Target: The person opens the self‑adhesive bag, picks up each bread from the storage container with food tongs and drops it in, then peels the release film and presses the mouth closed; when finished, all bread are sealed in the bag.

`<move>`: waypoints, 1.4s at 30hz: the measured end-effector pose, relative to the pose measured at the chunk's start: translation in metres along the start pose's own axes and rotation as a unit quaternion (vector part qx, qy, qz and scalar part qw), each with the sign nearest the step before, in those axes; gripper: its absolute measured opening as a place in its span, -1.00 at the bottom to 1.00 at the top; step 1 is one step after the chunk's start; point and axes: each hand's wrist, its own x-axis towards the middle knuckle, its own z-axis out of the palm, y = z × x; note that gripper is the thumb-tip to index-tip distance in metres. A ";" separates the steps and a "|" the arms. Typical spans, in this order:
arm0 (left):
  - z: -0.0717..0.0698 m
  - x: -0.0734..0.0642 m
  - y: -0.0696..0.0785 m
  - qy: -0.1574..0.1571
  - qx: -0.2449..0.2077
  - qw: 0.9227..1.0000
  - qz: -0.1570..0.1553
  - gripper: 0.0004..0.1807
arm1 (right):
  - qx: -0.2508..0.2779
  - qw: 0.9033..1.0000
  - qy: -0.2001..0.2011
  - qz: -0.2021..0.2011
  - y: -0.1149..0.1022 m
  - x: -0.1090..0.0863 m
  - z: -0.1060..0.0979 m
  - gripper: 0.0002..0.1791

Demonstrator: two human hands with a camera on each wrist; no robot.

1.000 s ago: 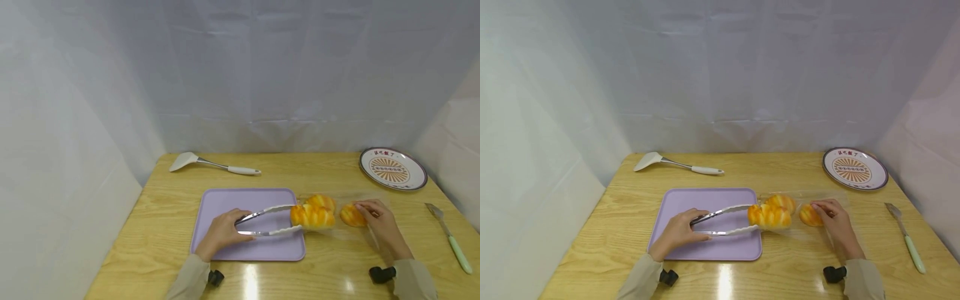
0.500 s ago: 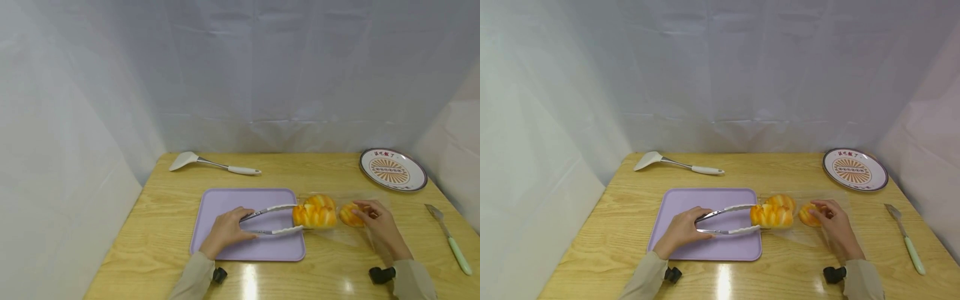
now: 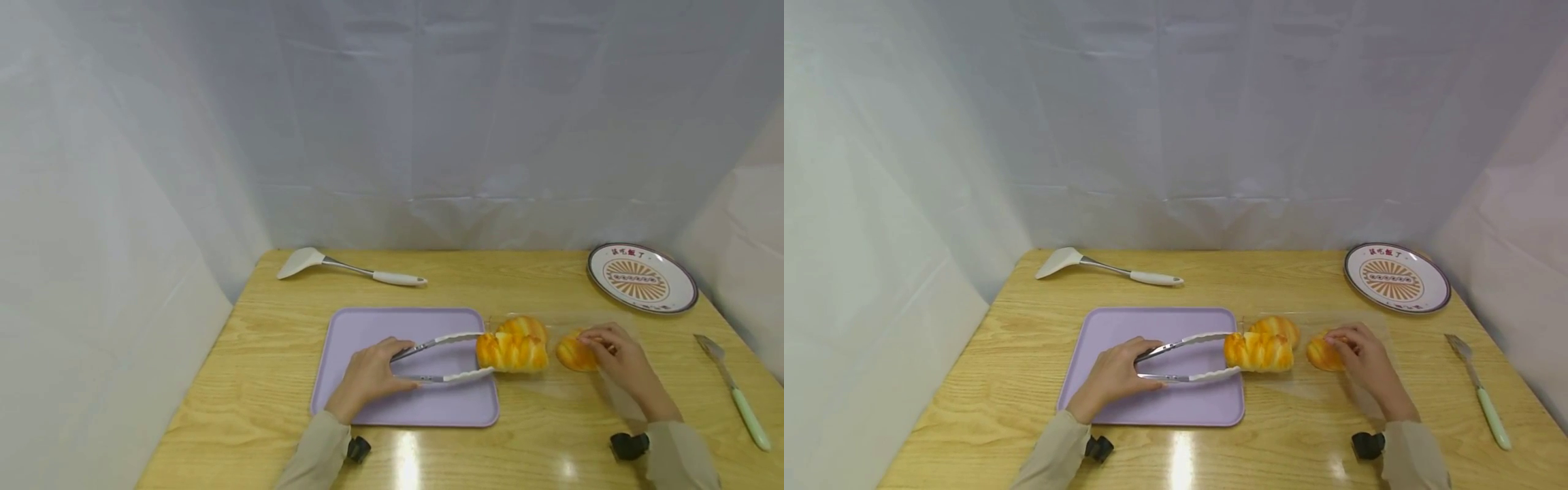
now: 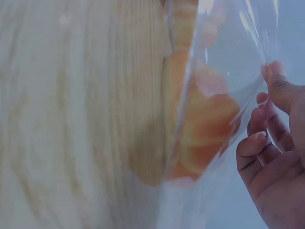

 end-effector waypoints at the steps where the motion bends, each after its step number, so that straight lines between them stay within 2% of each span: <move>1: 0.000 0.000 0.000 -0.001 0.000 1.000 -0.001 -0.23 | 0.001 1.000 -0.002 -0.004 0.001 0.000 -0.001 -0.85; 6: 0.001 0.001 0.000 -0.003 0.001 1.000 -0.002 -0.23 | -0.012 0.999 -0.029 0.016 -0.002 0.001 -0.003 -0.90; 11: 0.001 0.001 -0.001 0.001 0.005 1.000 0.003 -0.24 | -0.040 0.994 -0.069 0.074 -0.006 0.003 -0.006 -0.84; 14: 0.001 0.001 0.000 -0.001 0.004 1.000 0.003 -0.23 | -0.041 0.991 -0.077 0.099 -0.007 0.004 -0.007 -0.84; 16: 0.001 0.001 0.000 -0.001 0.002 1.000 0.003 -0.23 | -0.037 0.992 -0.070 0.095 -0.006 0.004 -0.006 -0.89; 22: 0.002 0.002 0.001 0.005 0.004 1.000 0.004 -0.24 | -0.029 0.998 -0.043 0.039 -0.005 0.004 -0.004 -0.92; 24: 0.002 0.002 0.001 0.004 0.002 1.000 0.003 -0.24 | -0.027 0.998 -0.038 0.033 -0.005 0.004 -0.004 -0.92; 32: 0.002 0.003 0.000 0.007 -0.007 1.000 -0.006 -0.24 | 0.013 0.997 -0.036 0.073 -0.005 0.000 -0.005 -0.91; 37: 0.002 0.005 0.001 0.014 -0.007 1.000 0.003 -0.26 | 0.017 0.995 -0.028 0.097 -0.004 -0.001 -0.003 -0.91; 42: 0.001 0.008 0.001 0.031 -0.008 0.999 0.015 -0.28 | 0.039 0.994 -0.017 0.099 0.001 -0.002 0.000 -0.91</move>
